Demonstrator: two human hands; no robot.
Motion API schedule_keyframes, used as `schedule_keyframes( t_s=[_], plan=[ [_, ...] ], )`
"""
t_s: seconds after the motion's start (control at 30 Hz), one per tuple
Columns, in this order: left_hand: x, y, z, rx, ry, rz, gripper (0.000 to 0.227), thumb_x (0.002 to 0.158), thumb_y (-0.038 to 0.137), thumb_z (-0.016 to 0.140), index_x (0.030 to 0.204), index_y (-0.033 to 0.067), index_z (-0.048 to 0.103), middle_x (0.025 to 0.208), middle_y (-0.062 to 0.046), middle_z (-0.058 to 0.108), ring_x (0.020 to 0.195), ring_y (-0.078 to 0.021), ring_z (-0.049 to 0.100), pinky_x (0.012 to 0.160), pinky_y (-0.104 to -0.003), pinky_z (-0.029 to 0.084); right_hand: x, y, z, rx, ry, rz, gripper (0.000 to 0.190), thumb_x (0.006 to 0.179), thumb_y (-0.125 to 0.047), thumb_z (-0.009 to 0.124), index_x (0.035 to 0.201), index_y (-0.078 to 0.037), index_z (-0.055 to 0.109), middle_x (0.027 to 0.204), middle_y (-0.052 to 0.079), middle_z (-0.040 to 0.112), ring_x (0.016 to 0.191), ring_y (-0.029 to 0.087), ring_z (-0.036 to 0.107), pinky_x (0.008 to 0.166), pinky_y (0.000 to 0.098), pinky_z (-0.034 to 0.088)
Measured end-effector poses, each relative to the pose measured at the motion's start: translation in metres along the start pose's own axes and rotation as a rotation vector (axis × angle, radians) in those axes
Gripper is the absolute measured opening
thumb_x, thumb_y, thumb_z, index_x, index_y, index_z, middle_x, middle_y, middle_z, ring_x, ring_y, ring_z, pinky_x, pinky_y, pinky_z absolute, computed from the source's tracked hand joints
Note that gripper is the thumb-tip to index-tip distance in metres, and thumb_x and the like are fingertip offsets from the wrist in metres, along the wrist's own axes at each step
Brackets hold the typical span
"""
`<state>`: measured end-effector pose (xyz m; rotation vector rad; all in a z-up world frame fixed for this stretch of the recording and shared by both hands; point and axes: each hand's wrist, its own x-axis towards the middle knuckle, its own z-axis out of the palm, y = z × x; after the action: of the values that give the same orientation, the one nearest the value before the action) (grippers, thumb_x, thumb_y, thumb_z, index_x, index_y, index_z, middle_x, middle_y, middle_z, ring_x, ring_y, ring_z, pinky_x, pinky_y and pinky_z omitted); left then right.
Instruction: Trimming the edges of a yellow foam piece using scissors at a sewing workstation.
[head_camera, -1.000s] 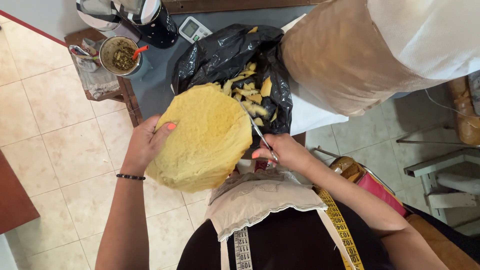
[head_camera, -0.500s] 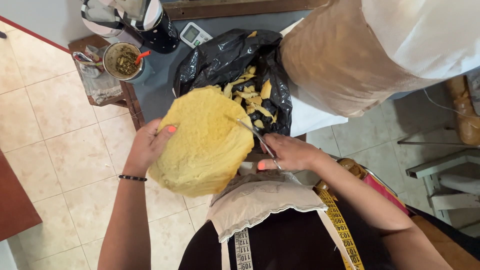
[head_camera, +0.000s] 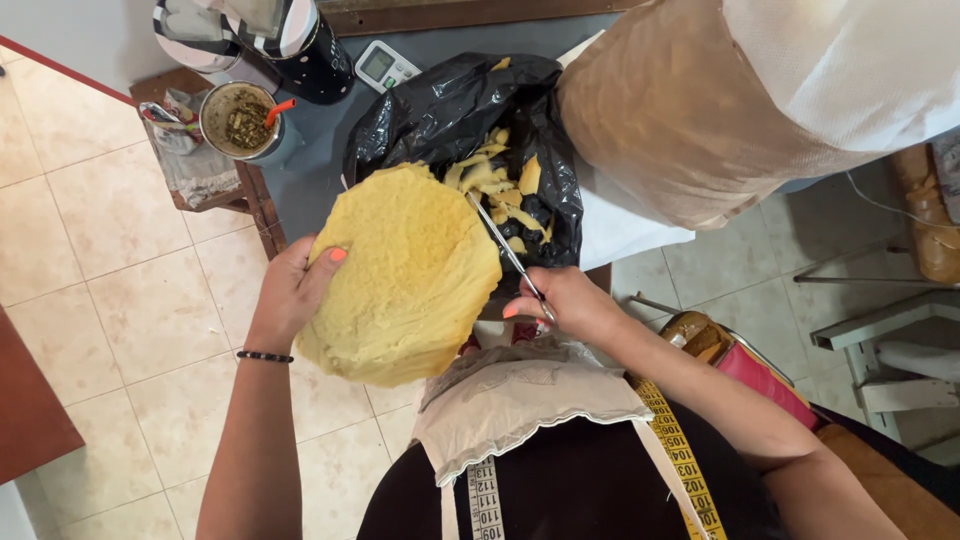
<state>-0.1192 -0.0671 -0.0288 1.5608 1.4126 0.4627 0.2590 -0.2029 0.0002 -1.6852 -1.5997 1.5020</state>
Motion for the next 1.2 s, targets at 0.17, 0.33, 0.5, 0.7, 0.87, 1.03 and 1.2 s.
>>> schedule_keyframes(
  t_s=[0.17, 0.33, 0.5, 0.7, 0.87, 1.03, 1.2],
  plan=[
    [-0.003, 0.005, -0.007, 0.002, -0.012, 0.000, 0.036, 0.101, 0.038, 0.068, 0.086, 0.0064, 0.064, 0.057, -0.014, 0.058, 0.054, -0.0232, 0.059, 0.055, -0.036, 0.051, -0.003, 0.010, -0.021, -0.082, -0.182, -0.039, 0.044, 0.093, -0.053, 0.066, 0.092, -0.010, 0.056, 0.069, 0.018, 0.065, 0.067, 0.034, 0.070, 0.062, 0.0413, 0.055],
    [-0.001, 0.006, -0.010, -0.005, -0.051, 0.012, 0.033, 0.100, 0.038, 0.068, 0.087, 0.0075, 0.066, 0.056, -0.012, 0.059, 0.055, -0.0218, 0.059, 0.055, -0.035, 0.051, 0.003, 0.002, -0.030, -0.209, -0.305, -0.041, 0.059, 0.087, -0.067, 0.067, 0.098, -0.010, 0.056, 0.087, 0.017, 0.064, 0.085, 0.036, 0.069, 0.073, 0.0451, 0.056],
    [-0.004, 0.036, 0.008, 0.066, -0.182, 0.051, 0.028, 0.095, 0.034, 0.071, 0.089, 0.0074, 0.069, 0.057, -0.014, 0.060, 0.057, -0.0241, 0.059, 0.057, -0.040, 0.051, 0.017, 0.006, -0.027, -0.210, -0.288, -0.053, 0.062, 0.084, -0.071, 0.067, 0.096, -0.011, 0.058, 0.087, 0.013, 0.063, 0.085, 0.034, 0.069, 0.071, 0.0440, 0.056],
    [0.016, 0.003, 0.019, 0.028, -0.189, 0.095, 0.031, 0.099, 0.038, 0.069, 0.086, 0.0097, 0.068, 0.056, -0.011, 0.061, 0.055, -0.0191, 0.062, 0.056, -0.033, 0.052, 0.016, 0.018, -0.016, -0.133, -0.131, -0.050, 0.055, 0.087, -0.060, 0.071, 0.089, -0.008, 0.057, 0.076, 0.012, 0.061, 0.075, 0.031, 0.066, 0.065, 0.0400, 0.055],
    [0.010, 0.018, 0.013, 0.100, -0.218, 0.064, 0.031, 0.097, 0.040, 0.069, 0.084, 0.0114, 0.067, 0.056, -0.013, 0.060, 0.056, -0.0228, 0.061, 0.059, -0.037, 0.051, 0.010, 0.017, -0.007, 0.087, -0.040, 0.021, 0.042, 0.082, -0.050, 0.079, 0.076, -0.013, 0.060, 0.059, 0.006, 0.065, 0.051, 0.016, 0.070, 0.050, 0.0253, 0.055],
    [0.006, 0.052, -0.002, 0.156, -0.245, 0.068, 0.032, 0.096, 0.039, 0.070, 0.081, 0.0104, 0.065, 0.056, -0.014, 0.061, 0.056, -0.0243, 0.061, 0.060, -0.037, 0.051, 0.007, 0.015, -0.037, -0.070, -0.199, 0.024, 0.046, 0.086, -0.054, 0.073, 0.089, -0.011, 0.059, 0.073, 0.013, 0.066, 0.070, 0.027, 0.071, 0.063, 0.0359, 0.056],
    [0.018, 0.042, -0.006, 0.195, -0.319, 0.080, 0.029, 0.093, 0.040, 0.072, 0.085, 0.0133, 0.067, 0.060, -0.011, 0.067, 0.058, -0.0211, 0.063, 0.063, -0.036, 0.054, 0.016, -0.002, -0.045, -0.310, -0.365, 0.020, 0.073, 0.081, -0.078, 0.064, 0.103, -0.009, 0.059, 0.094, 0.015, 0.065, 0.089, 0.035, 0.070, 0.073, 0.0445, 0.057]
  ],
)
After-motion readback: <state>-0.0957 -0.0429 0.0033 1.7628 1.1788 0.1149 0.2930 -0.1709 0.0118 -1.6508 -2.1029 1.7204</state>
